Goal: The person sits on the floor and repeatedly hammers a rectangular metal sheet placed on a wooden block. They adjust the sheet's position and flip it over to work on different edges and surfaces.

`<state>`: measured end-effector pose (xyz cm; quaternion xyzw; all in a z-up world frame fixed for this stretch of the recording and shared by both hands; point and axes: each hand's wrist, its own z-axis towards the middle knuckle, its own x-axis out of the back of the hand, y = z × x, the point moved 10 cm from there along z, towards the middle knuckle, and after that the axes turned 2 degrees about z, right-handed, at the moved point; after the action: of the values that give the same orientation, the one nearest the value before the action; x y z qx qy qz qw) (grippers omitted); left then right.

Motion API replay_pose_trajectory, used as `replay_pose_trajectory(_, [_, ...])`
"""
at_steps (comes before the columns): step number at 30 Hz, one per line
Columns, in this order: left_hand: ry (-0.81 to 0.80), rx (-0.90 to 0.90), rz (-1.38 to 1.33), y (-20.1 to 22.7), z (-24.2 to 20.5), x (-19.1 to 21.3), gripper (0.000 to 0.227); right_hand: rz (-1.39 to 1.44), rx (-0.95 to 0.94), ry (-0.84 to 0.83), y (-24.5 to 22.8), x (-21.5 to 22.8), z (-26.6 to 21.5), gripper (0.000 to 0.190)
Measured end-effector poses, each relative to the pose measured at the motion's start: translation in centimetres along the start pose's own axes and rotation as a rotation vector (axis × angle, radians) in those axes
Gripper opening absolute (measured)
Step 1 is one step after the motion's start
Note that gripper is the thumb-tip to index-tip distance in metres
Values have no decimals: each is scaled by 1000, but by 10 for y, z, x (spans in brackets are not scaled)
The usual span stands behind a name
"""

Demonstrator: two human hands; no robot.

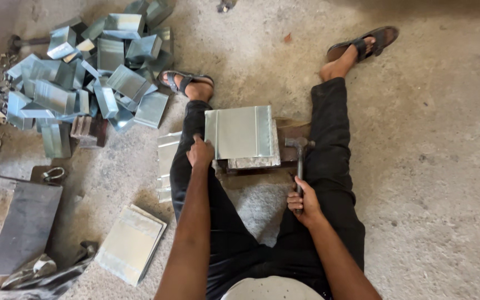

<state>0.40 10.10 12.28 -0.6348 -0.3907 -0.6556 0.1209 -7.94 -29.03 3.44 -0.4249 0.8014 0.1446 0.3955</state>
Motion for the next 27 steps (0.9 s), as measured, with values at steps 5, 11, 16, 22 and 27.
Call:
replay_pose_trajectory(5, [-112,51,180,-4,-2,-25,71,64,69,-89,-12,-15,-9,35])
replay_pose_trajectory(11, [-155,-160,237,45,-111,-24,77,28,101,-97,-12,-18,-10,30])
replay_pose_trajectory(16, [-40,-165,-63,56,-128,32,52,-163,201,-78,-12,-15,-9,24])
replay_pose_trajectory(22, [-98,-312,75,59,-23,-14,45,-490,276,101,-12,-12,-6,29])
replay_pose_trajectory(27, [-365,-285,13,51,6,-59,72,-471,277,48,-10,-13,-4,33])
